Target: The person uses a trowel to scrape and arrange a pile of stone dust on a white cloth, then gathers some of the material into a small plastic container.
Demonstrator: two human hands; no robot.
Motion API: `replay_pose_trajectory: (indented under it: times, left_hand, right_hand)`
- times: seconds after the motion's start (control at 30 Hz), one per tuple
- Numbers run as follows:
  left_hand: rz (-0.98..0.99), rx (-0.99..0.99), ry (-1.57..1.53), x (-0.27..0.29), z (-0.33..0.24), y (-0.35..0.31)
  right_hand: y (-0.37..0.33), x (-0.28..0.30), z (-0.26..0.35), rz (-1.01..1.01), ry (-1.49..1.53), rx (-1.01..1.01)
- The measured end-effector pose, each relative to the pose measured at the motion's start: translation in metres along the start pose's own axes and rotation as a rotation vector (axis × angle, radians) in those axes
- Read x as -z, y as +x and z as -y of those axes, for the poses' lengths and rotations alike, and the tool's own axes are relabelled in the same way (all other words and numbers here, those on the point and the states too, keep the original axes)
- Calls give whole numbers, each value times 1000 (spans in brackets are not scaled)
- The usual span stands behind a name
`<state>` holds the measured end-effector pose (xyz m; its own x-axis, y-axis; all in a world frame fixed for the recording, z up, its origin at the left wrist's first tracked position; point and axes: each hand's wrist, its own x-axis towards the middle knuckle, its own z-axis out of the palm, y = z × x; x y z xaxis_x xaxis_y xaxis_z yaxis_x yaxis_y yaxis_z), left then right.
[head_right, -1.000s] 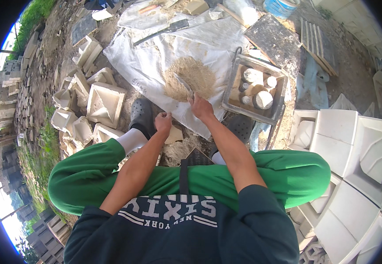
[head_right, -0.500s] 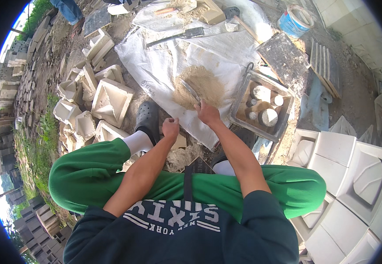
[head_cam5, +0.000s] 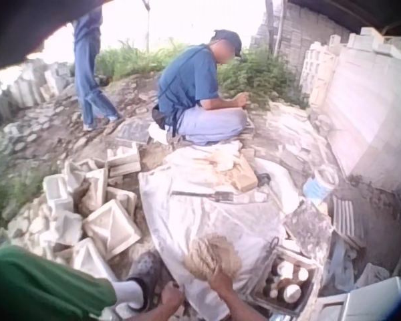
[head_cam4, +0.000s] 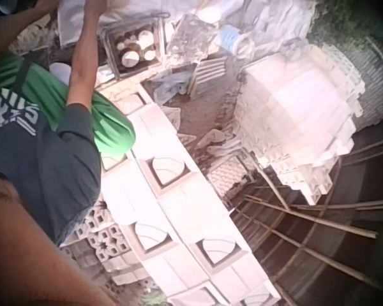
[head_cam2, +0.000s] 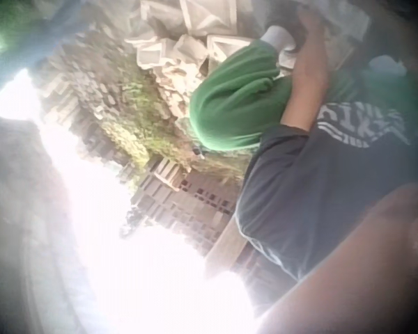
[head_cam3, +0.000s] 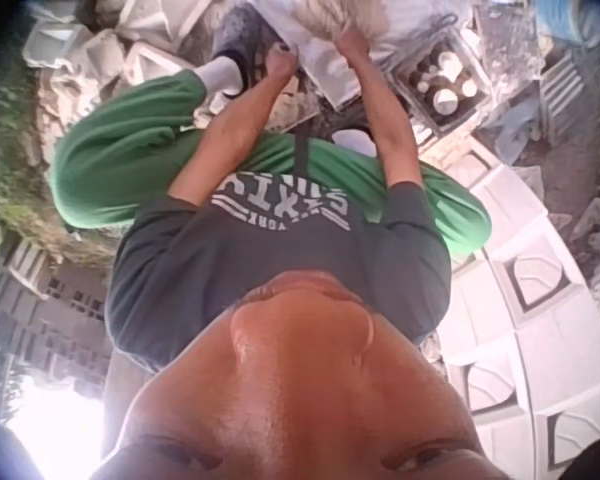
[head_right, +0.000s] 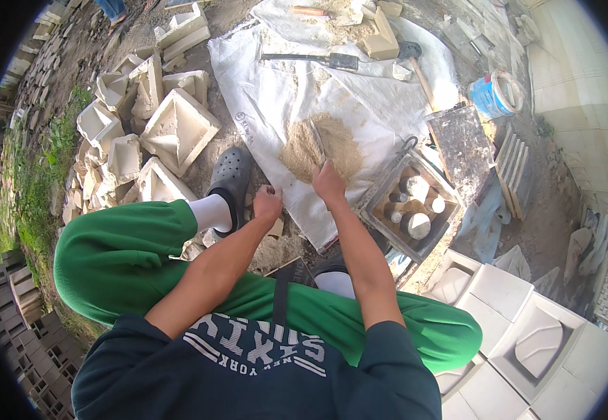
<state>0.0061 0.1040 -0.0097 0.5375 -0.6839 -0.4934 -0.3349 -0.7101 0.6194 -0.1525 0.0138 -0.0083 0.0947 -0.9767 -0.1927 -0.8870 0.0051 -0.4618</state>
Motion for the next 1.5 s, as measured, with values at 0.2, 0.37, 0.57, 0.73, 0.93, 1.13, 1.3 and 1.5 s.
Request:
replay_pose_trajectory:
  times: [0.2, 0.37, 0.57, 0.73, 0.93, 1.13, 1.3, 1.5]
  left_hand:
    - [9, 24, -16, -1, -3, -1]
    - [-21, 36, -21, -2, -3, -2]
    - [-15, 21, -26, 0, 2, -3]
    - [46, 52, -69, 5, -3, -9]
    - [2, 18, -21, 11, -9, -13]
    - [6, 44, -1, 12, -5, -13]
    - [17, 29, 2, 11, -6, -12]
    - [22, -15, 0, 16, -4, -14]
  right_hand:
    - [-4, 1, -7, -140, 176, -98]
    - [-15, 13, -9, -124, 269, -83]
    - [-26, 21, -12, 3, 135, -196]
    - [-41, 10, -28, -67, 109, -196]
    - [-45, 7, -46, -97, 167, -175]
    - [-51, 10, -28, -142, 252, -178]
    - [-52, 4, -20, -26, 129, -113]
    - [-61, -4, -6, -14, 119, -101]
